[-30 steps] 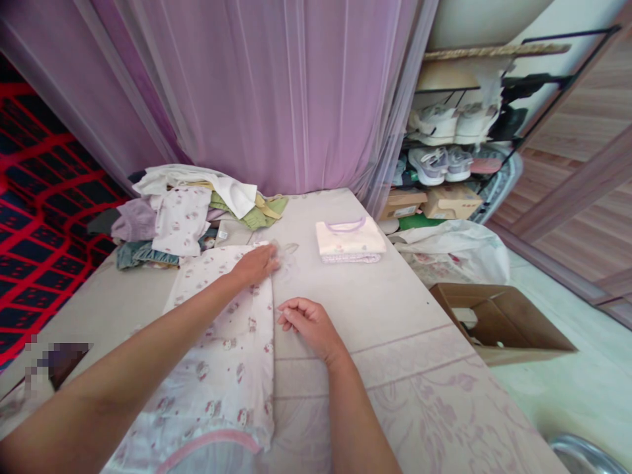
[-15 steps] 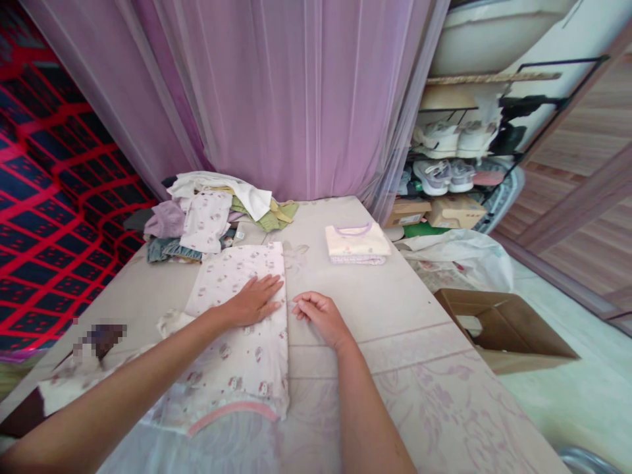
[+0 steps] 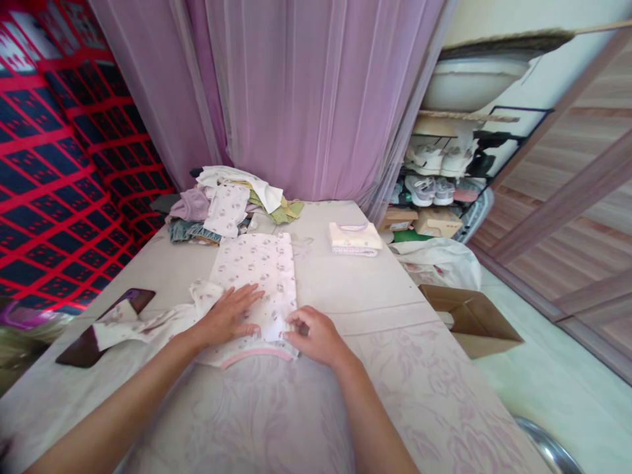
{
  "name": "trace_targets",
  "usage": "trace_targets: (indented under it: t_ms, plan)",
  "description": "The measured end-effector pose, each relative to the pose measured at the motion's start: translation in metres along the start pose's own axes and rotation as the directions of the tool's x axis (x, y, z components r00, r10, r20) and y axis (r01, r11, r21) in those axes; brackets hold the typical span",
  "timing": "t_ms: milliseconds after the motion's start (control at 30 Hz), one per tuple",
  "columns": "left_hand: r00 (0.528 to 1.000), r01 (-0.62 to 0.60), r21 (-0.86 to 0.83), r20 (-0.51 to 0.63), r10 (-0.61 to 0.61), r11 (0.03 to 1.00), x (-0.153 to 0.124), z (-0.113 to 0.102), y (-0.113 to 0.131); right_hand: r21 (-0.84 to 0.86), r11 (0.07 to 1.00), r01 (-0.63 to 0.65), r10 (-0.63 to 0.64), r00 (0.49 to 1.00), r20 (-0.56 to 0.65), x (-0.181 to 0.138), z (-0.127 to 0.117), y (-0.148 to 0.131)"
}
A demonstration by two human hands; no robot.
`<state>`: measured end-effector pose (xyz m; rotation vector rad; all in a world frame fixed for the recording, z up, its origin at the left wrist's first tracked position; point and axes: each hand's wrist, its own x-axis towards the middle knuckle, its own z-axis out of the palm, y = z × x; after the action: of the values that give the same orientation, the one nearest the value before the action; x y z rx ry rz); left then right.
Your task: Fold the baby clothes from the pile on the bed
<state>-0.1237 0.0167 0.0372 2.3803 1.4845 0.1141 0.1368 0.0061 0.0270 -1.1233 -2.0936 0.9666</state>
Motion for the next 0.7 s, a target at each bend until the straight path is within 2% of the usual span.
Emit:
trace_targets:
  t_ms: [133,333,467,700]
  plan:
    - [0.988,-0.11,0.012,-0.106,0.11,0.994,-0.014,0.01,0.016,-0.225,0.973,0.046,-0.074,0.99,-0.117,-0.024,0.015,-0.003]
    - [0.976,-0.172,0.065,-0.124,0.179,0.983,-0.022,0.024,0.024,-0.381,0.923,-0.059,-0.014,0.982,-0.186,-0.033,0.027,0.006]
    - [0.972,-0.191,0.043,-0.133,0.195,0.981,-0.024,0.024,0.022,-0.423,0.9,-0.103,0.017,0.979,-0.202,-0.037,0.026,0.007]
    - [0.966,-0.205,0.018,-0.158,0.206,0.978,-0.028,0.018,0.03,-0.405,0.914,-0.029,-0.07,0.972,-0.226,-0.038,0.027,0.009]
